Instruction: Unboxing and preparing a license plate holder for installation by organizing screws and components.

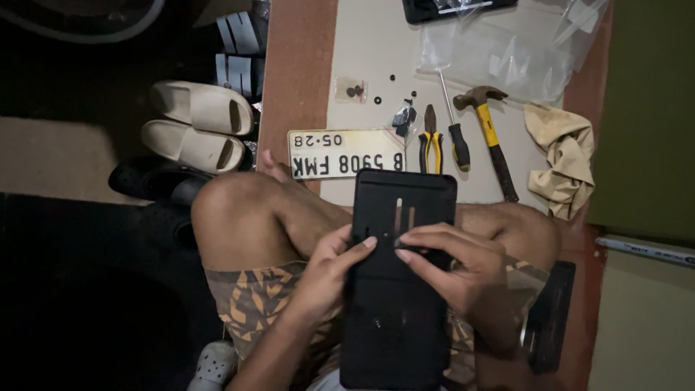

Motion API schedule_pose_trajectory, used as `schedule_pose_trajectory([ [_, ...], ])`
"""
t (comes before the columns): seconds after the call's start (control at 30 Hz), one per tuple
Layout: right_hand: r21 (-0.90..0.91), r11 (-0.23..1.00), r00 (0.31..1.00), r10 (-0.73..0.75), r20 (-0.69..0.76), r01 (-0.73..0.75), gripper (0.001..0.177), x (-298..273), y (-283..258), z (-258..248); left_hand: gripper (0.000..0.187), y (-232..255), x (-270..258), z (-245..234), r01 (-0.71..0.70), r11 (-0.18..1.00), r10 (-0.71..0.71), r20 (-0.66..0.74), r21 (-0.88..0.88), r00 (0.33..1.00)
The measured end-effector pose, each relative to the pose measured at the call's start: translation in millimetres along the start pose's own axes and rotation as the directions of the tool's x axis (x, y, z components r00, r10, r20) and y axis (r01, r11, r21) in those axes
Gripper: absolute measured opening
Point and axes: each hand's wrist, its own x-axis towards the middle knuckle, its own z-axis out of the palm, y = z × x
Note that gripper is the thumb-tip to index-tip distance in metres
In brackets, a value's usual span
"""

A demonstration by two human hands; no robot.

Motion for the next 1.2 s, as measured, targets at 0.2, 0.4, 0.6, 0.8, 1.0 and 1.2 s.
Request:
schedule_pose_trajectory([
  [0.2,-0.077,0.992,0.994,-0.1,0.049,0.104,0.022,5.4,4.3,9.7,0.025,-9.8,0.6,-5.8,-0.049,0.997,0.048,0.018,0.06,0.999],
  [0.4,-0.151,0.983,0.995,-0.098,0.027,0.101,0.025,10.0,4.2,10.8,0.027,-3.1,-1.3,-1.7,-0.044,0.998,0.042,0.043,0.054,0.998],
  [0.6,-0.286,0.934,0.976,-0.189,0.107,0.212,0.028,16.1,5.1,8.8,0.03,-4.5,2.3,-6.4,-0.029,0.997,0.024,0.062,0.074,0.998],
  [0.8,-0.249,0.952,0.981,-0.152,0.117,0.178,0.035,18.8,7.9,8.2,0.031,-5.4,5.1,-10.1,-0.023,0.998,0.02,0.052,0.063,0.998],
  [1.0,-0.291,0.947,0.989,-0.107,0.105,0.134,0.022,18.1,7.9,9.0,0.03,-2.8,5.7,-8.8,-0.035,0.999,0.033,0.065,0.04,0.997],
  [1.2,-0.175,0.985,1.0,0.006,0.027,-0.001,0.017,15.3,13.7,12.4,0.027,-7.0,7.4,-12.3,-0.056,0.995,0.052,0.054,0.08,0.997],
])
